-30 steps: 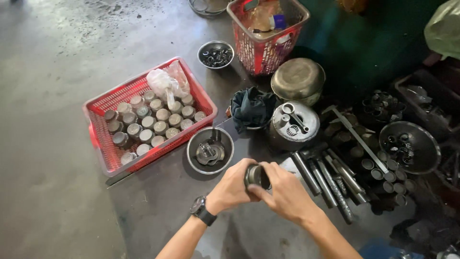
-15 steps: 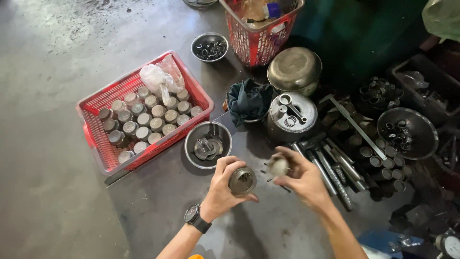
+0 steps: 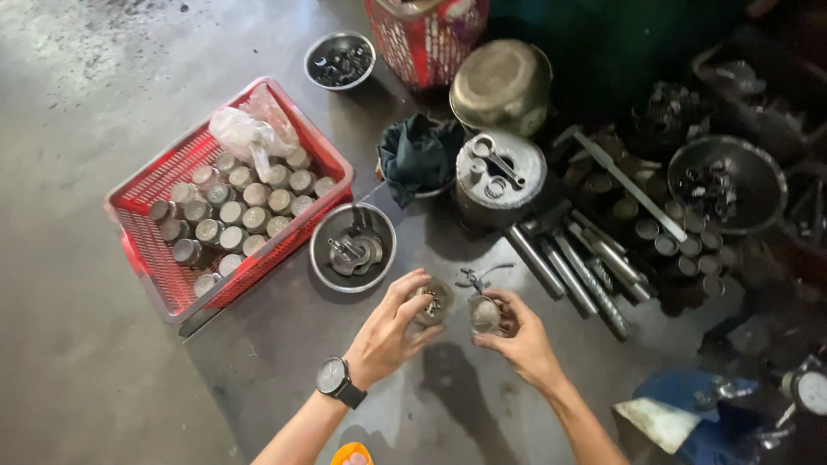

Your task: The person wipes a motorcycle piston with a cloth, then fits piston rings onto the piston by hand, pressing each ring into its groove and using pliers at times to help seat the rings, working at a bench with a basket of pistons.

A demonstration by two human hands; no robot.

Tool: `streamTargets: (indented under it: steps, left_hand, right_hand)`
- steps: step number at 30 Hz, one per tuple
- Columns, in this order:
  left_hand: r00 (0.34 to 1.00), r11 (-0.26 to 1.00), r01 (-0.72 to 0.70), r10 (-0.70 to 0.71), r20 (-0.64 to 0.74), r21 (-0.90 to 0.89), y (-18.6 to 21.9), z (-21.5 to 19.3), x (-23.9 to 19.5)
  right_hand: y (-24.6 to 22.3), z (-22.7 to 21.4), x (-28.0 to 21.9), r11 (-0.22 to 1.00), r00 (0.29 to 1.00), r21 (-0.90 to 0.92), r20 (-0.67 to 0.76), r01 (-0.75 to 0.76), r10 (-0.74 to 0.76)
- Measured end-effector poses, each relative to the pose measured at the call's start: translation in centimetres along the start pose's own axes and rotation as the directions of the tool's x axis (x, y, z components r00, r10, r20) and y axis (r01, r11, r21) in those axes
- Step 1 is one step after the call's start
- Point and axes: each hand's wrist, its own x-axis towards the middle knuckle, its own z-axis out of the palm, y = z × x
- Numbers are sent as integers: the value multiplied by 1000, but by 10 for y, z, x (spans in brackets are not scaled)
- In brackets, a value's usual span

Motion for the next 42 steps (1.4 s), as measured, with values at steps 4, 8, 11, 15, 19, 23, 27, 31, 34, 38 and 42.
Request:
streamTargets:
  steps: [4, 8, 11, 15, 19, 23, 27, 31, 34, 38, 42]
  left_hand:
    - [989, 996, 88, -86, 119, -13, 3, 5, -2]
    - [999, 996, 33, -32, 7, -79, 11, 3, 5]
    - [1000, 996, 12, -14, -20, -93, 13, 6, 6]
    - [998, 995, 32, -36, -45, -93, 12, 13, 1]
    - [997, 993, 40, -46, -54, -112, 14, 17, -3]
    - [997, 991, 48, -54, -47, -124, 13, 20, -7]
    - [997, 992, 47, -54, -55, -121, 13, 17, -10]
    - [997, 992, 40, -48, -61, -116, 13, 15, -12]
    - [996, 992, 55, -62, -61, -112, 12, 15, -14]
    - [996, 992, 50, -58, -64, -114, 13, 14, -15]
    - [996, 993, 45, -53, -69, -112, 11, 17, -19]
  right_hand:
    - [16, 0, -5, 999, 1000, 50, -3, 19, -19]
    - [8, 3, -7, 998, 1000, 61, -2, 29, -29]
    - [-8, 5, -10, 996, 997, 44, -2, 81, -81]
    - [-16, 12, -19, 916, 978, -388, -130, 102, -164]
    - [-46, 27, -28, 694, 914, -668, -50, 269, -403]
    - [-60, 31, -31, 659, 875, -691, -78, 297, -477]
    - [-56, 31, -31, 626, 855, -705, -52, 335, -516]
    - [-57, 34, -32, 640, 869, -699, -55, 319, -493]
    - [-57, 36, -31, 651, 861, -683, -64, 331, -505]
    - [-56, 37, -31, 669, 871, -691, -117, 273, -476]
    - [-61, 34, -33, 618, 837, -719, -94, 317, -539]
